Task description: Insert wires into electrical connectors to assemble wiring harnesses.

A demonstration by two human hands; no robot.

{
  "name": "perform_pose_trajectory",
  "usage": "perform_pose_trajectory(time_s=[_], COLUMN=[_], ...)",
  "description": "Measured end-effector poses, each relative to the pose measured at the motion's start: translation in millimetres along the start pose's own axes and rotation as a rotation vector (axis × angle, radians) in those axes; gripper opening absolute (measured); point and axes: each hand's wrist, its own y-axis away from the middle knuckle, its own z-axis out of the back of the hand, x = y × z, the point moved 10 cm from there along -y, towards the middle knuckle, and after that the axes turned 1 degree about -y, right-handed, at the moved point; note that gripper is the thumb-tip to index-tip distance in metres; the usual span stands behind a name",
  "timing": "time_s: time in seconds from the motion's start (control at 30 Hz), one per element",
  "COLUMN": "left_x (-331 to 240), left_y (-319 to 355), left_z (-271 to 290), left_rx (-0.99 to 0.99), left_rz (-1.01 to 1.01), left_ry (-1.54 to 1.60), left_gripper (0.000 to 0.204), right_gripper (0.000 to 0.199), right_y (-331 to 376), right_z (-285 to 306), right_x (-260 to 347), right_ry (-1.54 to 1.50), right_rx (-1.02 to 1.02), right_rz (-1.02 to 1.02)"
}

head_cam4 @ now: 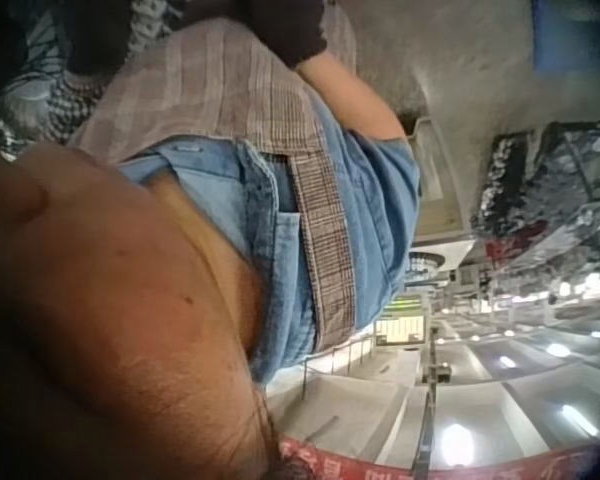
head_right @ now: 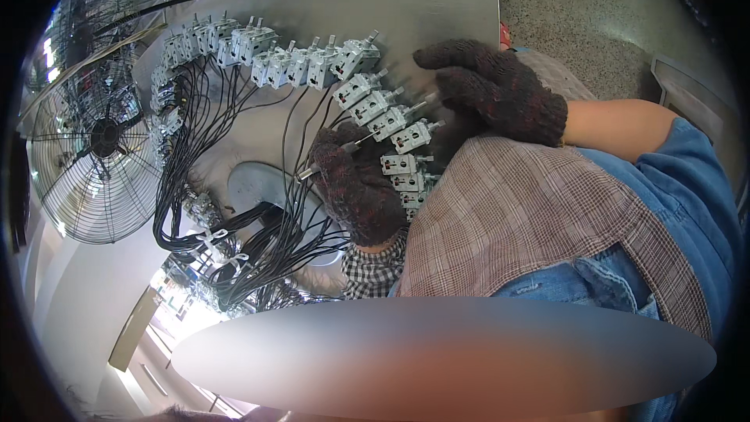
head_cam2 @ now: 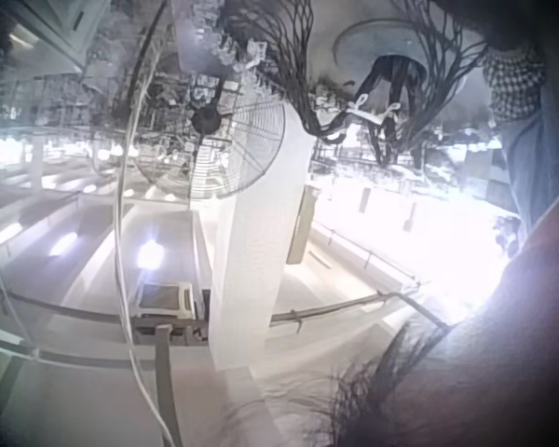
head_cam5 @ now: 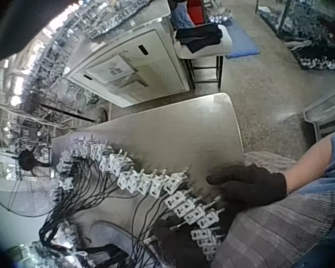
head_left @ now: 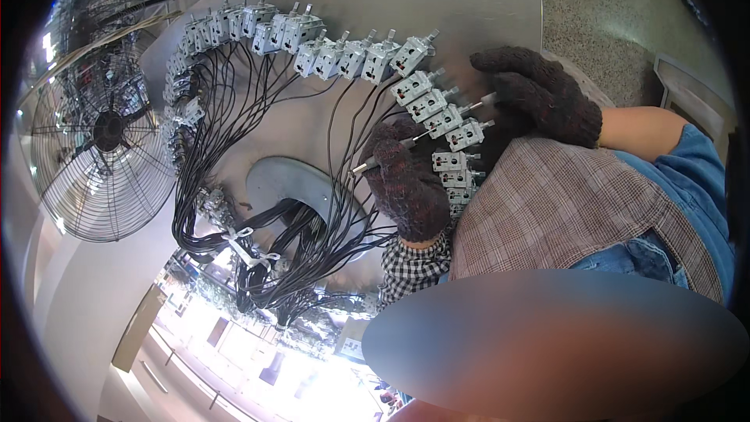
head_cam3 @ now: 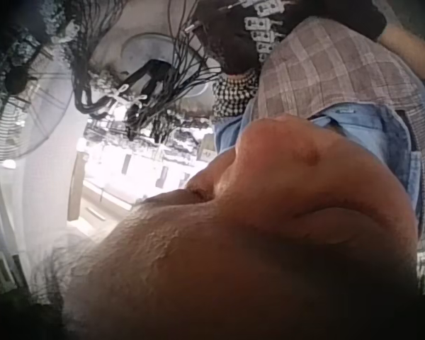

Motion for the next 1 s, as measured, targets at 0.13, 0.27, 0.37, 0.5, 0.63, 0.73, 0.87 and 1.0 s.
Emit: perform_pose_trajectory(time_s=[0.13, 0.27, 0.37, 0.5, 0.63, 0.73, 0.87, 1.0], left_x=[1, 0, 2, 4, 1, -1, 6, 0], left_y=[-1, -2, -1, -1, -3, -1, -3, -2], left_z=[-8, -7, -10, -7, -8, -11, -6, -7], left_rx=[0.006, 0.025, 0.047, 0.030, 0.069, 0.079, 0.057, 0.086], left_rz=[0.085, 0.072, 0.090, 0.090, 0.048, 0.069, 0.031, 0.069], left_ry=[0.041, 0.019, 0.099, 0.100, 0.094, 0.128, 0.043, 0.044], left_gripper=[0.032, 0.032, 0.032, 0.032, 0.031, 0.032, 0.031, 0.030], right_gripper=[0.028, 0.030, 0.030, 0.030, 0.030, 0.027, 0.030, 0.035], right_y=[6, 5, 5, -1, 0, 0, 0, 0], right_z=[1, -2, 1, 4, 2, -2, 6, -1], right_x=[1, 12, -41, 11, 16, 22, -34, -32], right_ry=[0.037, 0.263, -0.317, 0.228, 0.202, 0.360, -0.235, -0.279], right_rx=[0.003, 0.015, -0.048, -0.002, 0.020, 0.033, -0.106, -0.045], right_rz=[0.152, 0.305, -0.388, 0.156, 0.163, 0.341, -0.327, -0.420])
